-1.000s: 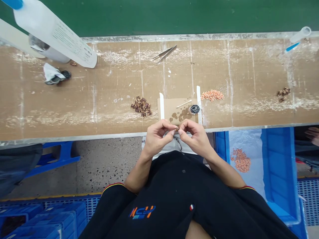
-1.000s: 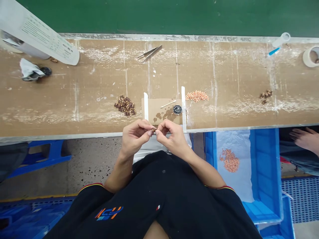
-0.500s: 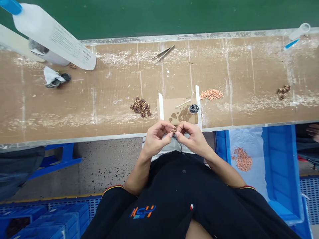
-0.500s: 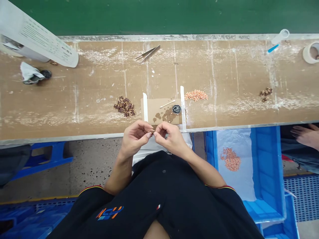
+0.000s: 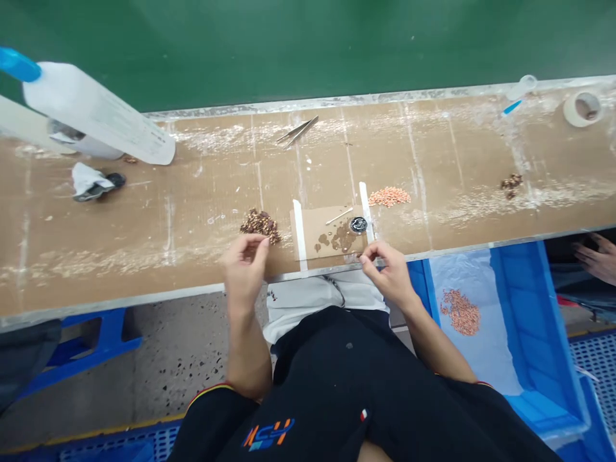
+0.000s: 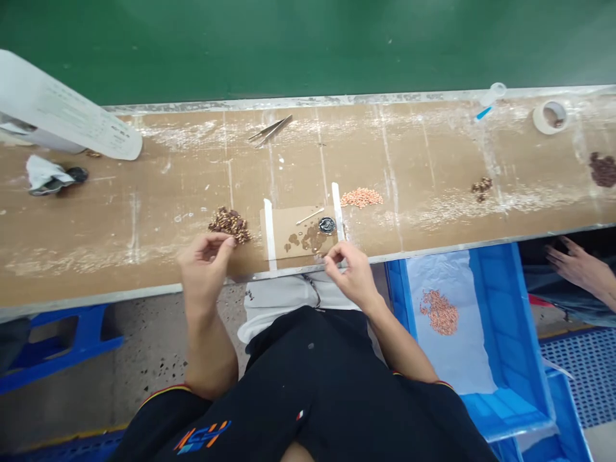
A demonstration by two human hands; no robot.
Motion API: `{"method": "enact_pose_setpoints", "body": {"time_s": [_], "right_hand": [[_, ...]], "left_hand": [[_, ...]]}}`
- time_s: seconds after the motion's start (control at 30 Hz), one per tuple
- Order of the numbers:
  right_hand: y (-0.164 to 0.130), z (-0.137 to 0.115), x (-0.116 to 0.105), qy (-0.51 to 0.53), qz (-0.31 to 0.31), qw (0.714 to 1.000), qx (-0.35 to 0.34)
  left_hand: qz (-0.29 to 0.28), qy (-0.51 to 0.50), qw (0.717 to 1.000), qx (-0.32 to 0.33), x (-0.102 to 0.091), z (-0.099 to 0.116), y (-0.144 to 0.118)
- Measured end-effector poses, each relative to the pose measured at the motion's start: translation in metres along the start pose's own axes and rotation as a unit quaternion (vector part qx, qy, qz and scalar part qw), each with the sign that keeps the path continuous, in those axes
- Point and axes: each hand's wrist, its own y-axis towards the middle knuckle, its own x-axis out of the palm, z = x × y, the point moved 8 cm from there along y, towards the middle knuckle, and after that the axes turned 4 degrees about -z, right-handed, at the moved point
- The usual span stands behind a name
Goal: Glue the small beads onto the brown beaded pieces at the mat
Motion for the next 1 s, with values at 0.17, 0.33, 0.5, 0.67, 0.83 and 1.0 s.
{"method": "enact_pose_setpoints", "body": {"time_s": [0.17,0.33,0.5,0.67,0.83,1.0], "right_hand": [[0.007,0.078,-0.124,-0.222,0.240,0.940,0.098],[0.029,0.143,-0.242,-0.359,0.363,0.834,0.209],[0.040,0.165,-0.278,-0.389,0.382,0.807,0.227],[0.035,0.144,-0.235,-0.389,0.356,0.839,0.137],[0.051,0.105,-0.139,-0.316,0.139,0.938,0.017],[0.070,0.084,-0.105,-0.295,0.034,0.955,-0.022]], "left_hand": [[0.014,0.113,0.993,-0.025,-0.013,-0.021,0.007],[0.019,0.142,0.990,0.012,-0.007,-0.018,0.011],[0.018,0.148,0.988,0.041,-0.004,-0.012,0.016],[0.000,0.182,0.981,0.071,-0.008,-0.011,0.020],[-0.043,0.198,0.973,0.113,-0.005,-0.010,0.025],[-0.073,0.205,0.969,0.113,-0.002,-0.010,0.027]]}}
